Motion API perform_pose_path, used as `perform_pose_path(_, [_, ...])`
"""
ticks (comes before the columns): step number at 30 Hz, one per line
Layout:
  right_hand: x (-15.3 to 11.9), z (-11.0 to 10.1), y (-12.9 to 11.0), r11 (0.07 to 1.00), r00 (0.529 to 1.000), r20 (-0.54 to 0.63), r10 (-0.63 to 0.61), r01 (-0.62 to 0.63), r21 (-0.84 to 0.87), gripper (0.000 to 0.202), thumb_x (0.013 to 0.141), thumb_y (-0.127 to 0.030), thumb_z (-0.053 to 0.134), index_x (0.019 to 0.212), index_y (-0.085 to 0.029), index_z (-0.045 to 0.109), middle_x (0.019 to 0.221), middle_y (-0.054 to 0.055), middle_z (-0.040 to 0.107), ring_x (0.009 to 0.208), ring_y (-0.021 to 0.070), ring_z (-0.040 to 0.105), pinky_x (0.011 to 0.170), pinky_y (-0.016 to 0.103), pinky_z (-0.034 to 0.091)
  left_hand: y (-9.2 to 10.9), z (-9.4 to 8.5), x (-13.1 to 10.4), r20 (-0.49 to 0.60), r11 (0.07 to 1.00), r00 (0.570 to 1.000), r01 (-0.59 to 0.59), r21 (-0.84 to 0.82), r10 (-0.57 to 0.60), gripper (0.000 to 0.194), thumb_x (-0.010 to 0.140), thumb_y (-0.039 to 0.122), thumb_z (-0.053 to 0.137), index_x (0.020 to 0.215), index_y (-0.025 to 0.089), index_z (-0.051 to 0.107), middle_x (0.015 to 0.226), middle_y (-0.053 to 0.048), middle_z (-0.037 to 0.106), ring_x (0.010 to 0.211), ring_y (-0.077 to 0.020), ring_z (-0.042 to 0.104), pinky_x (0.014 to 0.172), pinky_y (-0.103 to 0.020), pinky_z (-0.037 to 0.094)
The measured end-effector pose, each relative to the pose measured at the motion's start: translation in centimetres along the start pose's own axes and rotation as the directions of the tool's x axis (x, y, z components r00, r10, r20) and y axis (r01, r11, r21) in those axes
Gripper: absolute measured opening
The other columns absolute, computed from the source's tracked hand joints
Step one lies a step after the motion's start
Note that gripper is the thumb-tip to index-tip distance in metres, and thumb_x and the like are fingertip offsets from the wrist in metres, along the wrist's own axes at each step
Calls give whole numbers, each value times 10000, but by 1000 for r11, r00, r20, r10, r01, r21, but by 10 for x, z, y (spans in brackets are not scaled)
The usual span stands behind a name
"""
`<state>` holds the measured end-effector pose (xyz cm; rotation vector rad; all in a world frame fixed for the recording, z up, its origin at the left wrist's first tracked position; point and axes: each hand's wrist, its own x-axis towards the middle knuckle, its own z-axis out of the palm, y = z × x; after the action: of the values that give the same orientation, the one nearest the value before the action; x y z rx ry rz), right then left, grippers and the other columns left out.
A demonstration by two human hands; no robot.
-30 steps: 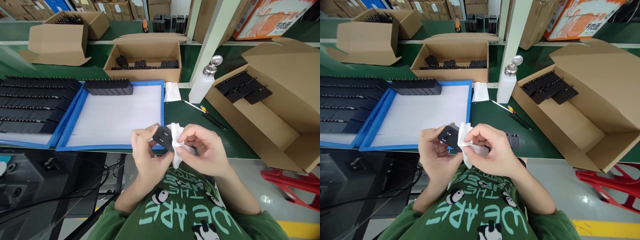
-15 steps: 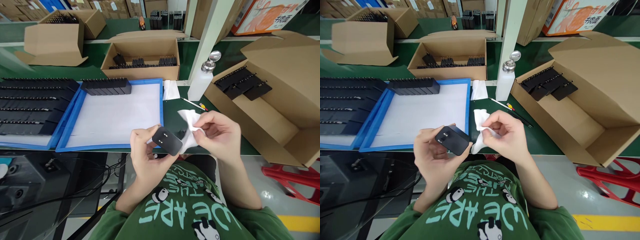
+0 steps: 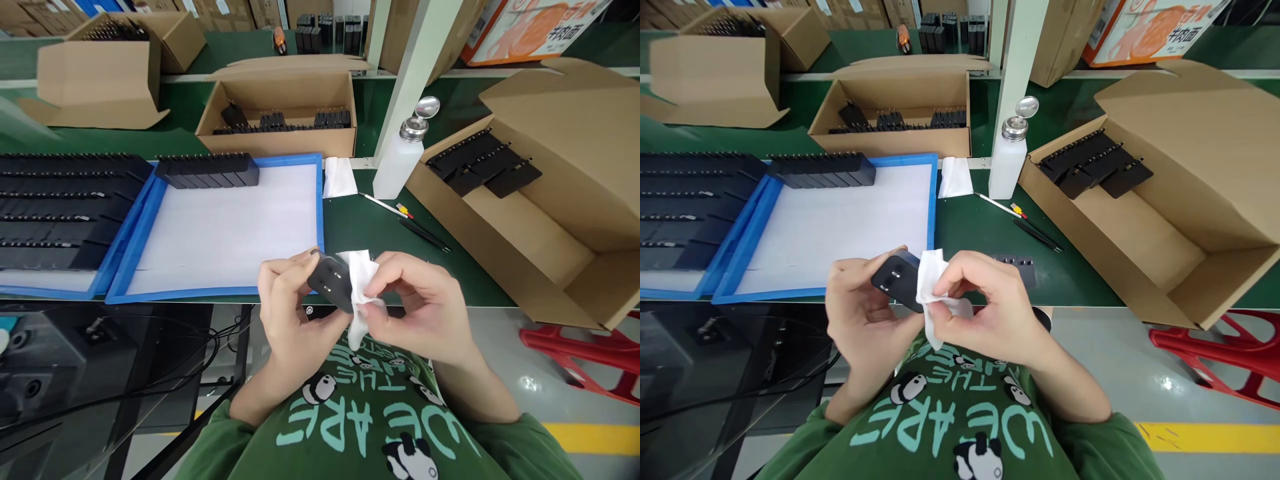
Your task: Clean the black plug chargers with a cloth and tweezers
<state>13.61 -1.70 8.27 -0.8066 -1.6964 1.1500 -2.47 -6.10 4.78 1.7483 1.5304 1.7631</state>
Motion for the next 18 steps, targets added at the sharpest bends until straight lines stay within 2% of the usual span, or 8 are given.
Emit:
perform_pose_path(5, [-1,-3,-1,998,1000,8,-25,25,-55,217,725,-25,650,791,-229,621,731,-21,619,627,109,568,538,244,462,0,-1,-2,21,1000,1000,-7,-27,8,773,628,79,883,1314,285,593,1069,-63,524,1101,-285,633,767,-418,677])
perform_pose_path(8, [-1,-5,-1,994,997,49,-58,62,-89,223,723,-18,646,777,-232,615,705,-25,618,625,113,570,543,248,459,1,-1,-2,24,1000,1000,-9,-24,9,764,628,74,876,1310,271,592,1067,-55,520,1093,-287,643,818,-451,667])
perform_pose_path(14, [-2,-7,-3,991,995,45,-88,92,-93,225,721,-23,663,768,-236,610,692,-25,612,614,122,564,537,260,446,2,0,-2,37,999,999,-17,-39,18,754,635,107,884,1305,286,587,1060,-49,526,1063,-267,641,837,-463,663])
perform_pose_path(18, [-2,-9,-2,993,996,40,-76,79,-87,212,730,-33,667,770,-233,610,710,-18,618,620,121,569,532,258,445,3,0,-2,63,999,998,18,-29,-16,724,651,97,873,1291,274,583,1077,-49,535,1068,-249,646,750,-377,671])
